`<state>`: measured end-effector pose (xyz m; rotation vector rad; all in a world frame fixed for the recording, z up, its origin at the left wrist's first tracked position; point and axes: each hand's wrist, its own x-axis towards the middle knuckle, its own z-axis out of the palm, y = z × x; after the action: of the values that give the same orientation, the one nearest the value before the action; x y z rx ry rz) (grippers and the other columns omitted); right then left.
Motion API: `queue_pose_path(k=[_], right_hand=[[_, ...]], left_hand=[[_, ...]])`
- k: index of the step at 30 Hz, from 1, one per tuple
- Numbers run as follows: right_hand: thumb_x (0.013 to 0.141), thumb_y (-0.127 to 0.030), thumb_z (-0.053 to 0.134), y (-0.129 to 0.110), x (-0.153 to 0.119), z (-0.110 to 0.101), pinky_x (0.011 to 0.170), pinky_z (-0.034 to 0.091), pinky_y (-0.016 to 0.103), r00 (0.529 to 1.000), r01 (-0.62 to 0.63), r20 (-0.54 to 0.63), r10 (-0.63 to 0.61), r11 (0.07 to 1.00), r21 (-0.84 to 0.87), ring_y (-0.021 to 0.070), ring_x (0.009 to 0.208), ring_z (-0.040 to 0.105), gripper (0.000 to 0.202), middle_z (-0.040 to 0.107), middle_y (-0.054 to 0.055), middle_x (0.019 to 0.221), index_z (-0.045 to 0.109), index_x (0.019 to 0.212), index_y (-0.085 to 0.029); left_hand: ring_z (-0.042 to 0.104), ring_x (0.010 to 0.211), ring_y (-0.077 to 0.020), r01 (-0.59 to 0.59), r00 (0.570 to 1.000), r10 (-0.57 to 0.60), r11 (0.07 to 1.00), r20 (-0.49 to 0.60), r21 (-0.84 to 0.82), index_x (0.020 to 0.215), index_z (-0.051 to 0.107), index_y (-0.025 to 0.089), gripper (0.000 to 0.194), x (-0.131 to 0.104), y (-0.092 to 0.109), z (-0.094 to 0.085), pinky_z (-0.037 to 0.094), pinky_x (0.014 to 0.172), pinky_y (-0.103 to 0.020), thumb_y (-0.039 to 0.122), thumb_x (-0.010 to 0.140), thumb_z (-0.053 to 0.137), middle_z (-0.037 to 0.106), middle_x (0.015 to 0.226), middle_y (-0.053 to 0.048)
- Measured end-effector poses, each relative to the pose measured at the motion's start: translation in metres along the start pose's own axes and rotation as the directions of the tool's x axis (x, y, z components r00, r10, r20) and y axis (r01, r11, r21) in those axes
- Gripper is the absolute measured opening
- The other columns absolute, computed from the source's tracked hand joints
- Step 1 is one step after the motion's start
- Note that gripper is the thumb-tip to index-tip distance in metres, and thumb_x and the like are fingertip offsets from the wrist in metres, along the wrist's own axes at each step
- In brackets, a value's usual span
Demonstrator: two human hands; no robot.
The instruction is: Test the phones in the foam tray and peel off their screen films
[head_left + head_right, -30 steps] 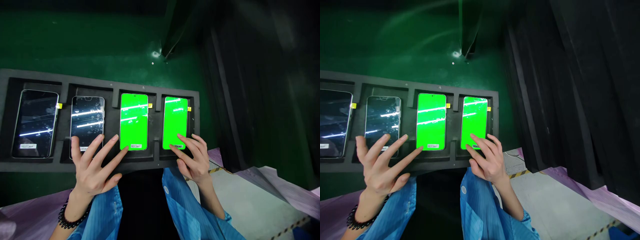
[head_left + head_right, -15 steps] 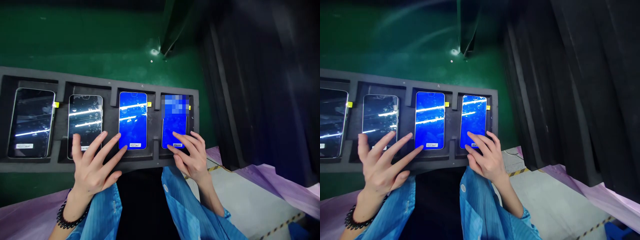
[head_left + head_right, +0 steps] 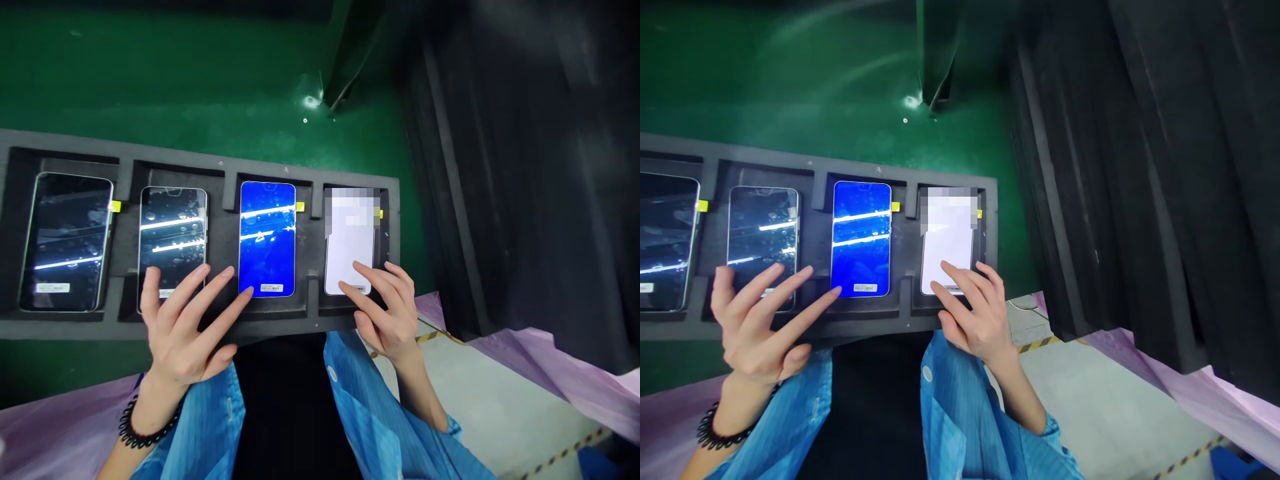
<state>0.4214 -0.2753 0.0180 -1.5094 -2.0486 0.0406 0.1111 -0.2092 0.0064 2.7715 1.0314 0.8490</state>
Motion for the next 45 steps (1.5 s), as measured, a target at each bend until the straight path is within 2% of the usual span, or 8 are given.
queue_pose_path(k=[8, 18, 24, 27, 30, 35, 40, 45], right_hand=[[0.099, -0.021, 0.049, 0.0, 0.003, -0.002, 0.109, 0.046, 0.051, 0.998, 0.014, 0.063, -0.013, 1.0, -0.014, 0.0248, 0.108, 0.067, 0.028, 0.069, 0.01, 0.135, 0.073, 0.111, -0.023], [0.102, -0.026, 0.044, 0.0, -0.001, -0.001, 0.106, 0.048, 0.051, 1.0, -0.022, 0.008, 0.021, 1.0, 0.022, 0.0265, 0.109, 0.069, 0.044, 0.066, 0.014, 0.137, 0.057, 0.144, -0.024], [0.102, -0.021, 0.042, -0.001, 0.0, -0.005, 0.105, 0.047, 0.052, 0.989, -0.138, -0.034, 0.142, 0.985, 0.103, 0.0261, 0.111, 0.067, 0.036, 0.065, 0.011, 0.137, 0.068, 0.126, -0.024], [0.102, -0.021, 0.046, 0.0, 0.008, -0.017, 0.09, 0.052, 0.044, 0.939, -0.345, 0.026, 0.344, 0.935, 0.079, 0.0234, 0.1, 0.068, 0.033, 0.071, 0.008, 0.126, 0.068, 0.126, -0.025], [0.104, -0.027, 0.048, -0.002, 0.021, -0.031, 0.076, 0.053, 0.037, 0.817, -0.56, 0.163, 0.554, 0.828, -0.008, 0.0178, 0.074, 0.064, 0.041, 0.076, 0.005, 0.112, 0.056, 0.144, -0.023], [0.106, -0.036, 0.035, -0.01, 0.042, -0.039, 0.069, 0.056, 0.039, 0.698, -0.611, 0.395, 0.597, 0.784, -0.106, 0.0202, 0.073, 0.068, 0.058, 0.067, 0.014, 0.136, 0.033, 0.159, -0.014], [0.105, -0.036, 0.031, -0.007, 0.052, -0.032, 0.069, 0.055, 0.039, 0.662, -0.645, 0.451, 0.599, 0.761, -0.063, 0.0238, 0.085, 0.071, 0.065, 0.064, 0.017, 0.137, 0.016, 0.164, -0.011], [0.102, -0.039, 0.035, 0.007, 0.053, -0.023, 0.077, 0.054, 0.037, 0.659, -0.717, 0.44, 0.61, 0.686, 0.123, 0.0214, 0.095, 0.067, 0.063, 0.062, 0.014, 0.134, 0.027, 0.161, -0.016]], left_hand=[[0.045, 0.147, -0.0325, 0.013, 0.999, -0.013, 1.0, 0.03, -0.01, 0.145, 0.059, 0.027, 0.053, -0.003, 0.0, 0.002, 0.013, 0.129, -0.06, 0.051, 0.103, 0.036, 0.047, 0.159, -0.006], [0.054, 0.137, -0.0309, 0.119, 0.993, -0.119, 0.992, -0.011, 0.031, 0.14, 0.063, 0.036, 0.058, -0.012, 0.0, 0.005, 0.017, 0.129, -0.06, 0.062, 0.102, 0.027, 0.06, 0.147, -0.001], [0.04, 0.148, -0.0351, 0.166, 0.985, -0.166, 0.986, 0.049, 0.009, 0.153, 0.048, 0.035, 0.058, -0.001, 0.005, -0.001, 0.016, 0.128, -0.065, 0.055, 0.104, 0.024, 0.044, 0.161, -0.002], [0.032, 0.153, -0.0348, 0.303, 0.952, -0.297, 0.949, 0.077, -0.089, 0.157, 0.04, 0.034, 0.055, 0.013, 0.01, -0.004, 0.018, 0.129, -0.062, 0.048, 0.106, 0.025, 0.034, 0.167, -0.002], [0.029, 0.155, -0.0327, 0.36, 0.931, -0.347, 0.923, 0.109, -0.137, 0.16, 0.034, 0.036, 0.054, 0.025, 0.012, -0.003, 0.017, 0.129, -0.06, 0.044, 0.107, 0.025, 0.035, 0.166, -0.001], [0.02, 0.158, -0.0325, 0.352, 0.933, -0.336, 0.925, 0.127, -0.14, 0.16, 0.031, 0.037, 0.055, 0.029, 0.01, 0.003, 0.009, 0.131, -0.058, 0.036, 0.106, 0.034, 0.029, 0.168, -0.002], [0.016, 0.159, -0.0328, 0.334, 0.942, -0.325, 0.932, 0.08, -0.14, 0.16, 0.032, 0.037, 0.058, 0.021, 0.008, 0.007, 0.005, 0.132, -0.057, 0.03, 0.103, 0.039, 0.024, 0.17, 0.0], [0.015, 0.159, -0.0369, 0.313, 0.95, -0.305, 0.937, 0.07, -0.154, 0.16, 0.033, 0.033, 0.059, 0.019, 0.006, 0.012, 0.006, 0.13, -0.061, 0.031, 0.102, 0.043, 0.023, 0.17, -0.004]])
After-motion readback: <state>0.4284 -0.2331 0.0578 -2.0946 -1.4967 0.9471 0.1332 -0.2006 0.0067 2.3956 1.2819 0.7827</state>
